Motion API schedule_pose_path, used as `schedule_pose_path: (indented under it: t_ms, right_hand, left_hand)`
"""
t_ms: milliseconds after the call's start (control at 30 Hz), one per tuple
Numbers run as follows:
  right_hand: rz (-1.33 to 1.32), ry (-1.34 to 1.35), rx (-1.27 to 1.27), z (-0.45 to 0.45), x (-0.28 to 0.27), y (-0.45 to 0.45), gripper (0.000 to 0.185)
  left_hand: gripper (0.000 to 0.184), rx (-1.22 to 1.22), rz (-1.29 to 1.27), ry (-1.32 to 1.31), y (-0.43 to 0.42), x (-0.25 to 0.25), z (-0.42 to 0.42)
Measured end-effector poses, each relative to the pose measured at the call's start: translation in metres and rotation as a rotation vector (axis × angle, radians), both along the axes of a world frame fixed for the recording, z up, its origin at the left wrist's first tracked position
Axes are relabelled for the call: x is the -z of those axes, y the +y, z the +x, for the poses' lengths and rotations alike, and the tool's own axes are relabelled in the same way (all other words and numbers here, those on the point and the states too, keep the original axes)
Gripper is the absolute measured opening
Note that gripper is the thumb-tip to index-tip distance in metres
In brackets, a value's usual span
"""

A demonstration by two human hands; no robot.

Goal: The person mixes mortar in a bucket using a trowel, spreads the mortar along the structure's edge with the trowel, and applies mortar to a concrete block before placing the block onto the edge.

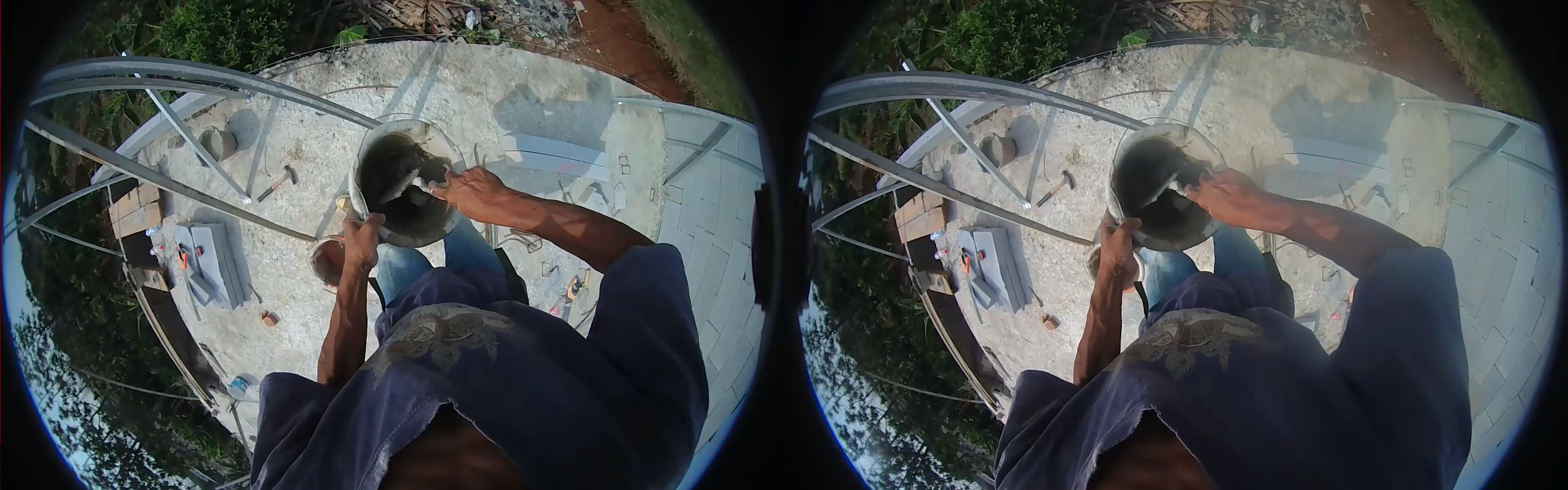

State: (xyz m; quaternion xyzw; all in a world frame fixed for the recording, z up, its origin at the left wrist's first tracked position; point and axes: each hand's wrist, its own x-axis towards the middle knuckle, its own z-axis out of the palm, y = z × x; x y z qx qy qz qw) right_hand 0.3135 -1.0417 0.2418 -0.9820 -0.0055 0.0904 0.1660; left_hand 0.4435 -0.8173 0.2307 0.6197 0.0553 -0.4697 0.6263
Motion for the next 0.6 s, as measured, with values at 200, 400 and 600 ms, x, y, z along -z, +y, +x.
schedule_pose_path:
  t_ms: [200,400,600]
  right_hand:
    - [-0.050,0.015,-0.033,0.024,0.005,0.012,0.050]
    - [-0.170,0.112,-0.081,0.042,-0.048,-0.015,0.031]
    - [0.675,0.795,0.265,-0.006,0.039,-0.011,0.027]
  left_hand:
    - [0.042,0.101,0.040,-0.182,0.024,0.005,0.001]
    - [0.045,-0.048,0.047,-0.130,0.026,0.004,-0.021]
    - [0.048,-0.151,0.054,-0.256,0.003,-0.004,-0.048]
